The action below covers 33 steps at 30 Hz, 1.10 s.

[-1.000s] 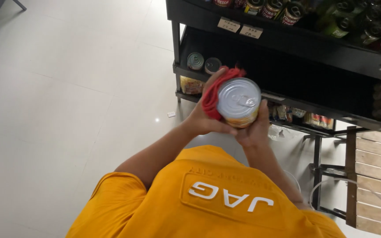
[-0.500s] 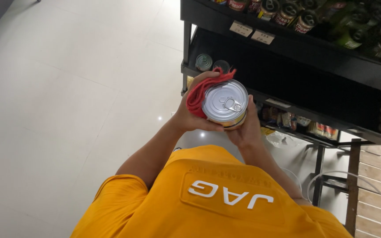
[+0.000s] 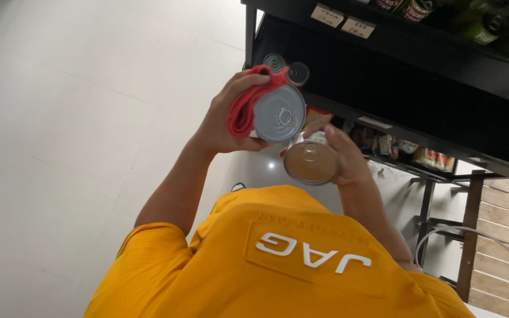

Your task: Wiping canned food items with a cloth and placing them onto grocery store shelves.

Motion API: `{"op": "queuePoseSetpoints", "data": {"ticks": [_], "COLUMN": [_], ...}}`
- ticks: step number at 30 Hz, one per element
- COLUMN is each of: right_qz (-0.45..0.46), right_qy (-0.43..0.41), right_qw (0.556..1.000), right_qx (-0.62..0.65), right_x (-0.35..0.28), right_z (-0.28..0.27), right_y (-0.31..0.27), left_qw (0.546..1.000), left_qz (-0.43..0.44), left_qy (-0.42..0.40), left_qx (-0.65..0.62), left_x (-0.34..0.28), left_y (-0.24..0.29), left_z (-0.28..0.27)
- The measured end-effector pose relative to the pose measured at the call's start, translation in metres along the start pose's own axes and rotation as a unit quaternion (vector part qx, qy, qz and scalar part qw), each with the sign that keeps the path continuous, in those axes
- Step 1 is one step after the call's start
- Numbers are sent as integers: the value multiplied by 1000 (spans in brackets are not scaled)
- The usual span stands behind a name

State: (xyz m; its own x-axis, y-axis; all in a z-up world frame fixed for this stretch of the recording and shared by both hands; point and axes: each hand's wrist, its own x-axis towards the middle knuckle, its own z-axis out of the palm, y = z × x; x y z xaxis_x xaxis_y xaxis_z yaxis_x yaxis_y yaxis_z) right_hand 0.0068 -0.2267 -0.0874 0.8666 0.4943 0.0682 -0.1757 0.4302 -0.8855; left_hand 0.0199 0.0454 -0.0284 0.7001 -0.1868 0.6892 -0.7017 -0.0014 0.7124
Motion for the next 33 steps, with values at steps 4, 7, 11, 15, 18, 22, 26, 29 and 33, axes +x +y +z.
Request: {"op": "queuePoseSetpoints", "data": {"ticks": [4, 7, 11, 15, 18, 22, 26, 29, 33], "right_qz": [103, 145, 255, 238, 271, 276, 227, 211, 179], "right_qy": [112, 98, 68, 20, 49, 32, 55, 66, 64], "right_qw": [988, 984, 963, 971, 961, 961, 972, 974, 978], "right_qx": [21, -11, -62, -7, -16, 10, -14, -41, -89], "right_x": [16, 27, 37, 68, 83, 100, 114, 114, 113], "right_z": [0, 1, 24, -3, 20, 43, 57, 57, 66], "right_y": [15, 28, 24, 101, 113, 120, 124, 126, 111], "left_qw": [997, 994, 994, 997, 998, 989, 962, 897, 828], "left_qz": [-1, -8, -38, -57, -55, -66, -42, -7, -55], "left_qy": [-37, -39, -38, -23, -8, 12, 72, -22, -51], "left_qx": [66, 104, 92, 49, 34, 132, 259, 442, 555], "left_x": [-4, -11, -25, -42, -56, -64, -54, -49, -43], "left_y": [15, 25, 42, 50, 38, 39, 54, 51, 23], "left_z": [-6, -18, -42, -58, -78, -111, -109, -69, -60]}}
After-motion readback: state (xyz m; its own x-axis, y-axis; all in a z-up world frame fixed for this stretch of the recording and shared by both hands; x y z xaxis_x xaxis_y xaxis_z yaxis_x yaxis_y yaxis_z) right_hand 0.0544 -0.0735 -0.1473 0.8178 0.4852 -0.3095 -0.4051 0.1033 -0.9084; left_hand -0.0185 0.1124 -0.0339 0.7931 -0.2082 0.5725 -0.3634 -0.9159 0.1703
